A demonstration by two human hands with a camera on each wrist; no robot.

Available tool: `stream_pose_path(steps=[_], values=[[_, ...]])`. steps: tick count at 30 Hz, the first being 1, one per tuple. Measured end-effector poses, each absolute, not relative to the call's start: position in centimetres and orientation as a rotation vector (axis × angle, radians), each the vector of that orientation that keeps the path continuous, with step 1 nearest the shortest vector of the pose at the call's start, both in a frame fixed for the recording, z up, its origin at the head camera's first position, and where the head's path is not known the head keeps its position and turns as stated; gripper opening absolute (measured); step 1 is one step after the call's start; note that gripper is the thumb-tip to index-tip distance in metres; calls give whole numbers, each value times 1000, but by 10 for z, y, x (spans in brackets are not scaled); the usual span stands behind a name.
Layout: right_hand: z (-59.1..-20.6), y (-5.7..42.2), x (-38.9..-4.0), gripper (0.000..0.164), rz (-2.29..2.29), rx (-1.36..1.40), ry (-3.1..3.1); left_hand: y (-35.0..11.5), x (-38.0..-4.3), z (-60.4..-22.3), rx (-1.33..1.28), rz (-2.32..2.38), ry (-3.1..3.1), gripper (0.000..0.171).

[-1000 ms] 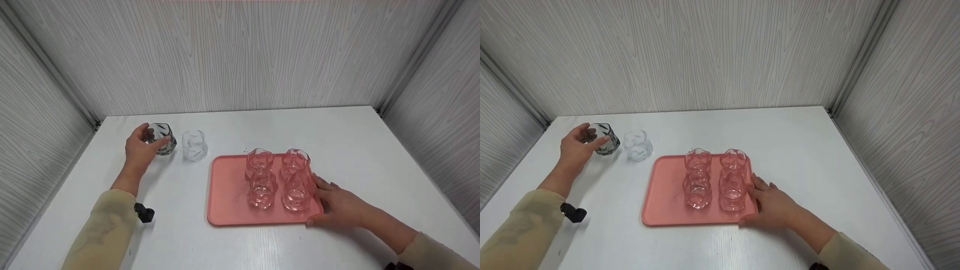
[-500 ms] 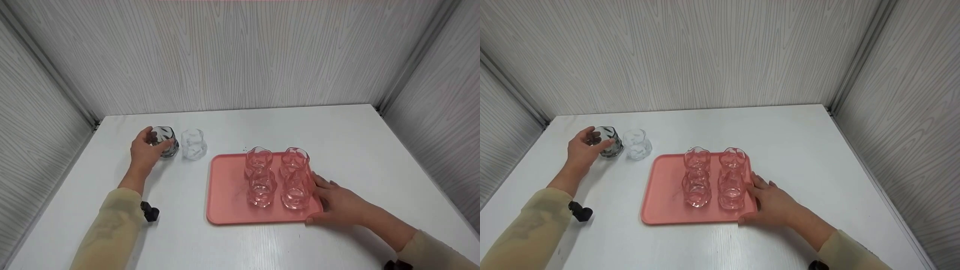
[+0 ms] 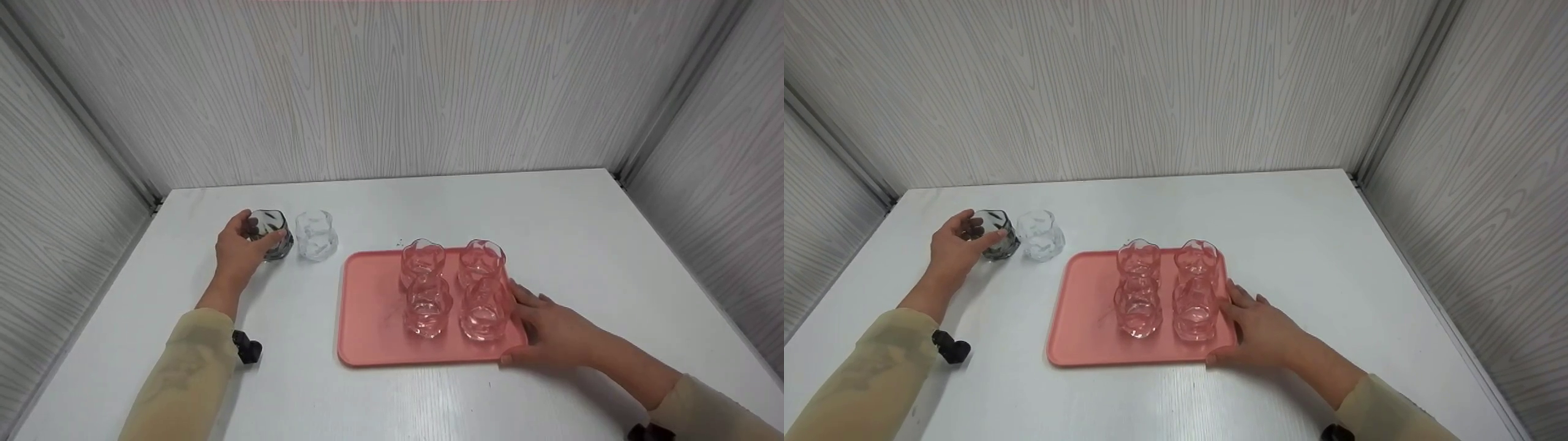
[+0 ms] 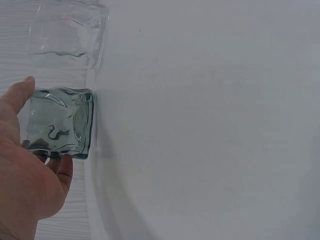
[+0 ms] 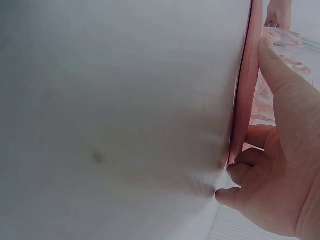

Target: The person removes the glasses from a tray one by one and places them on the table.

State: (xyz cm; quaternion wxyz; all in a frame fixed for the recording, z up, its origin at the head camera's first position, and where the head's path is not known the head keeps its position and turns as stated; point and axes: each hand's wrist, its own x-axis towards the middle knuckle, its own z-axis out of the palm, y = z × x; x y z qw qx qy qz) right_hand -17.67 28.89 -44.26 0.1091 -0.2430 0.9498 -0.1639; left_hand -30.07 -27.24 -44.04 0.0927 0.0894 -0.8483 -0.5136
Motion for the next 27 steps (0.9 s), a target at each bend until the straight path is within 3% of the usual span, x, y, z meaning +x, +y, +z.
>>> stream_pose_path(steps=[8, 27], values=[[-443, 291, -176, 110, -531, -792, 2799, -270, -300, -439, 248, -1526, -2506, 95], [-439, 289, -175, 113, -493, -729, 2791, -277, -292, -425, 263, -1519, -2553, 104]])
